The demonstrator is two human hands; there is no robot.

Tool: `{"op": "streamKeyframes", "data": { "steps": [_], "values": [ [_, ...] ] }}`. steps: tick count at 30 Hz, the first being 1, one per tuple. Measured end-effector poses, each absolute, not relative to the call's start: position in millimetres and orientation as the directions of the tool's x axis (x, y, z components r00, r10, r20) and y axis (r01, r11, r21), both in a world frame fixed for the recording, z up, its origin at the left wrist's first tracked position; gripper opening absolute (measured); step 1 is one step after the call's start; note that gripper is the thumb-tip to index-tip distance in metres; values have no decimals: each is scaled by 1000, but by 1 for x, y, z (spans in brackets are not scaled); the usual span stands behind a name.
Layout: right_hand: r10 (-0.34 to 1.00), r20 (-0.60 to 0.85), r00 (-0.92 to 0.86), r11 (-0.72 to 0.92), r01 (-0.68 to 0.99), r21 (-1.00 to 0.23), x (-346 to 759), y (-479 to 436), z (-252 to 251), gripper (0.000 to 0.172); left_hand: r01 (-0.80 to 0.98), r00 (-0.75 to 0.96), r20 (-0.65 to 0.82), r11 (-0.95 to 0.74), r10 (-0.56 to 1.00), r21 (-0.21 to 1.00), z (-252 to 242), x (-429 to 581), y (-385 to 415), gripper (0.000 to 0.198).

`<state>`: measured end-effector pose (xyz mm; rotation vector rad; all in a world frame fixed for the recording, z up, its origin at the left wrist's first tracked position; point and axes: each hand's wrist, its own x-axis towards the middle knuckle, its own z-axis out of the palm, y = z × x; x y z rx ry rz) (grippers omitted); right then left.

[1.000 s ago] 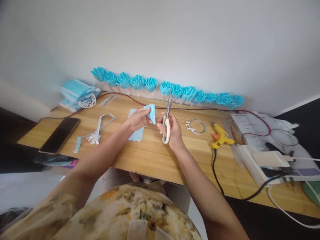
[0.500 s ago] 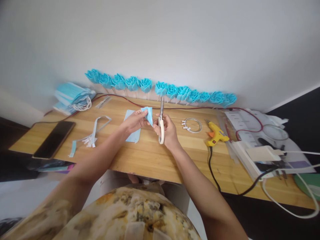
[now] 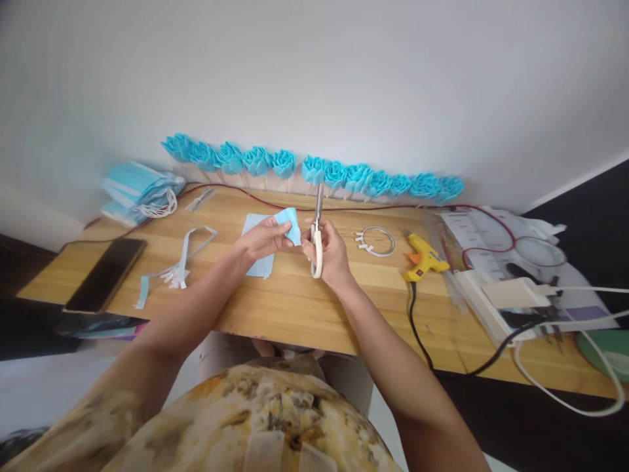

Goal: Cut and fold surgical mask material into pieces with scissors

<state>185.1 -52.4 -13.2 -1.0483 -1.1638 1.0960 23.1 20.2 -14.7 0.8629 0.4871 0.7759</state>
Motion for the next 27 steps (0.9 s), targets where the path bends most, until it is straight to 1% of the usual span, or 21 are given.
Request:
{"op": "streamKeyframes", "data": {
  "steps": [4,7,13,16,21,25,27],
  "values": [
    [985,174,19,175,-107,-979,185,-53,-16,47,-393,647,-87,429,757,813,-15,22,20,25],
    [984,177,18,178,-113,-977,185,-54,-15,47,-376,660,-88,429,746,821,-15,19,20,23],
    [980,199,9,199,-116,-973,183,-55,-11,48,-355,721,-15,388,693,850,-12,13,20,38],
    [975,222,3,220,-115,-969,183,-55,-10,46,-359,731,-5,391,682,848,-11,11,18,40],
    [978,203,44,206,-107,-973,183,-55,-6,46,-354,705,-34,393,708,848,-12,11,17,35],
    [972,221,78,227,-92,-969,184,-53,-8,47,-384,688,-26,394,726,835,-12,9,21,30],
    [968,225,108,234,-76,-969,184,-52,-10,45,-378,675,-30,381,737,844,-13,8,23,30]
  ]
}}
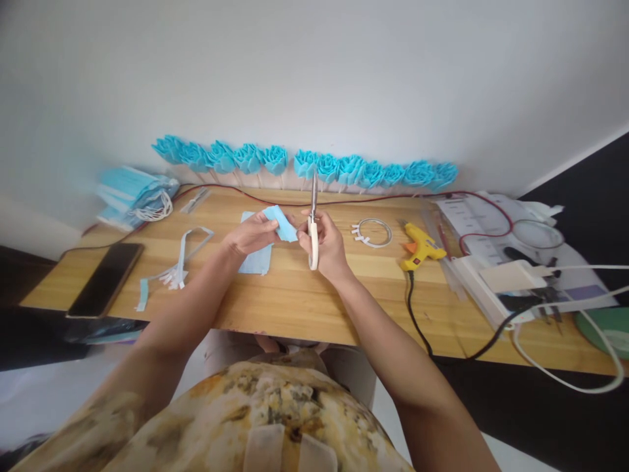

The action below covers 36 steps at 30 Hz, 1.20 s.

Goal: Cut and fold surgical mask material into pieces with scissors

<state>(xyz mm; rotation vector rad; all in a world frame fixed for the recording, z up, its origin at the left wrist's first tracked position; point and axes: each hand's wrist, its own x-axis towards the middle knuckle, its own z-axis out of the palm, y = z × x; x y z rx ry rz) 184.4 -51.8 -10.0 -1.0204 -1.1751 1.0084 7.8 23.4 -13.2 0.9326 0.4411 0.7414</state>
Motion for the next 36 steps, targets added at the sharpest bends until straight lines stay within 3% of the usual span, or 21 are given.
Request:
{"op": "streamKeyframes", "data": {
  "steps": [5,8,14,20,36],
  "values": [
    [962,224,158,230,-21,-973,185,-49,-13,46,-382,637,-15,333,771,862,-16,11,26,30],
    [971,208,117,220,-105,-970,187,-50,-11,46,-471,545,-37,342,838,813,-12,12,25,19],
    [943,145,-300,25,-369,-929,192,-62,-1,45,-623,388,-72,319,919,714,-1,6,25,20],
    [844,149,-516,-15,-300,-954,202,-71,1,43,-666,400,14,280,916,691,-1,-4,31,19],
    [806,57,-590,-82,-205,-975,204,-71,7,50,-644,419,102,215,902,734,-1,-16,37,22]
  ]
}}
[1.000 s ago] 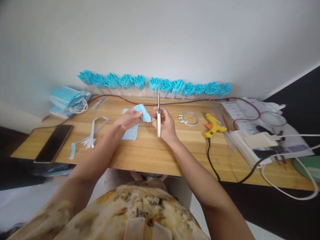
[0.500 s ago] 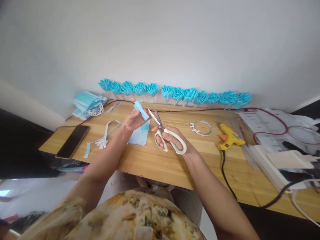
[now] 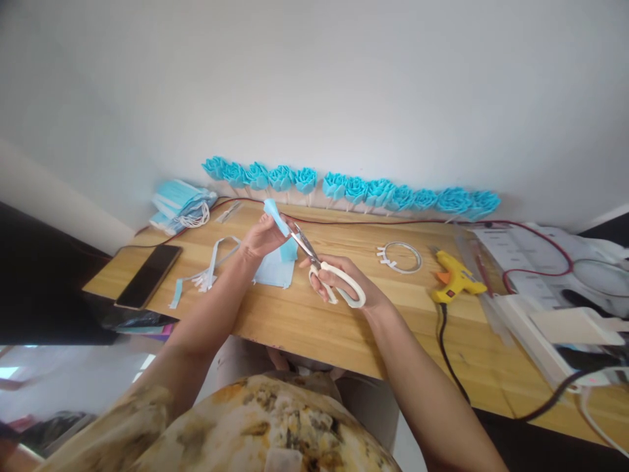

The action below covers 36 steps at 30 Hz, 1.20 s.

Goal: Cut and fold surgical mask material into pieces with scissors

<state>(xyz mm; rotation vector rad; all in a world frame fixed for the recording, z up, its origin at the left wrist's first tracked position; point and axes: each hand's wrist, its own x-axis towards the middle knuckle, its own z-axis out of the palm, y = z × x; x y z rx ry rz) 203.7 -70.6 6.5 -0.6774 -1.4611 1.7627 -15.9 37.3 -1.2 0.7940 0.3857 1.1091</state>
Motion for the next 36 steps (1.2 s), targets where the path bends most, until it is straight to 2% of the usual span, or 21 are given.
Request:
{"op": "streamKeyframes", "data": {
  "steps": [7,14,25,36],
  "values": [
    [797,33,-603,-97,-182,-979,203,-70,6,54,-648,448,188,172,874,742,-6,-16,40,25],
    [807,23,-591,-94,-168,-981,203,-69,4,56,-567,470,105,208,877,797,-2,-15,38,23],
    [819,-13,-574,-103,-124,-987,203,-66,2,58,-556,478,92,220,873,801,-4,-15,38,19],
    [839,-40,-543,-108,-94,-990,201,-67,6,58,-569,387,34,209,921,795,2,-10,39,19]
  ]
}}
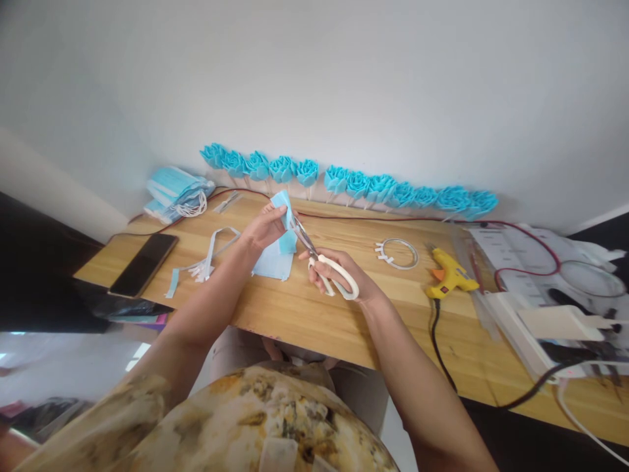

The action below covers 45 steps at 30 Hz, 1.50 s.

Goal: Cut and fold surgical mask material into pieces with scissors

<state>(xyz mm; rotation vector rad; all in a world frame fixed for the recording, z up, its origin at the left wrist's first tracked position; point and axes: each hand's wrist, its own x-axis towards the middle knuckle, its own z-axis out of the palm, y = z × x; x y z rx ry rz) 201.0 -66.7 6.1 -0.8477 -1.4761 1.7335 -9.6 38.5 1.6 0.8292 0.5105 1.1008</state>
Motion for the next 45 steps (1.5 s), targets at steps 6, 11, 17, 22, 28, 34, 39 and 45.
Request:
{"op": "streamKeyframes", "data": {
  "steps": [6,11,17,22,28,34,39,45],
  "values": [
    [859,-42,-510,-115,-112,-987,200,-67,6,59,-582,393,43,213,919,785,-2,-8,39,20],
    [864,-33,-503,-110,-124,-986,200,-67,4,54,-567,402,34,220,915,794,-2,-6,37,21],
    [875,-31,-483,-103,-124,-987,200,-66,4,57,-577,424,52,225,904,785,-4,-3,37,23],
    [885,4,-466,-80,-160,-984,200,-66,1,53,-597,389,30,228,921,769,-6,-2,39,19],
    [881,1,-473,-80,-151,-985,199,-66,0,54,-603,377,41,212,925,769,-6,-2,39,16],
    [870,-41,-490,-118,-127,-985,198,-68,1,55,-608,353,83,161,932,778,-4,-1,39,15],
    [873,-64,-483,-141,-124,-982,196,-69,2,56,-626,295,44,158,955,763,-4,0,41,14],
    [865,-56,-499,-125,-106,-987,198,-69,3,56,-655,287,15,185,958,732,-3,-2,41,16]
  ]
}}
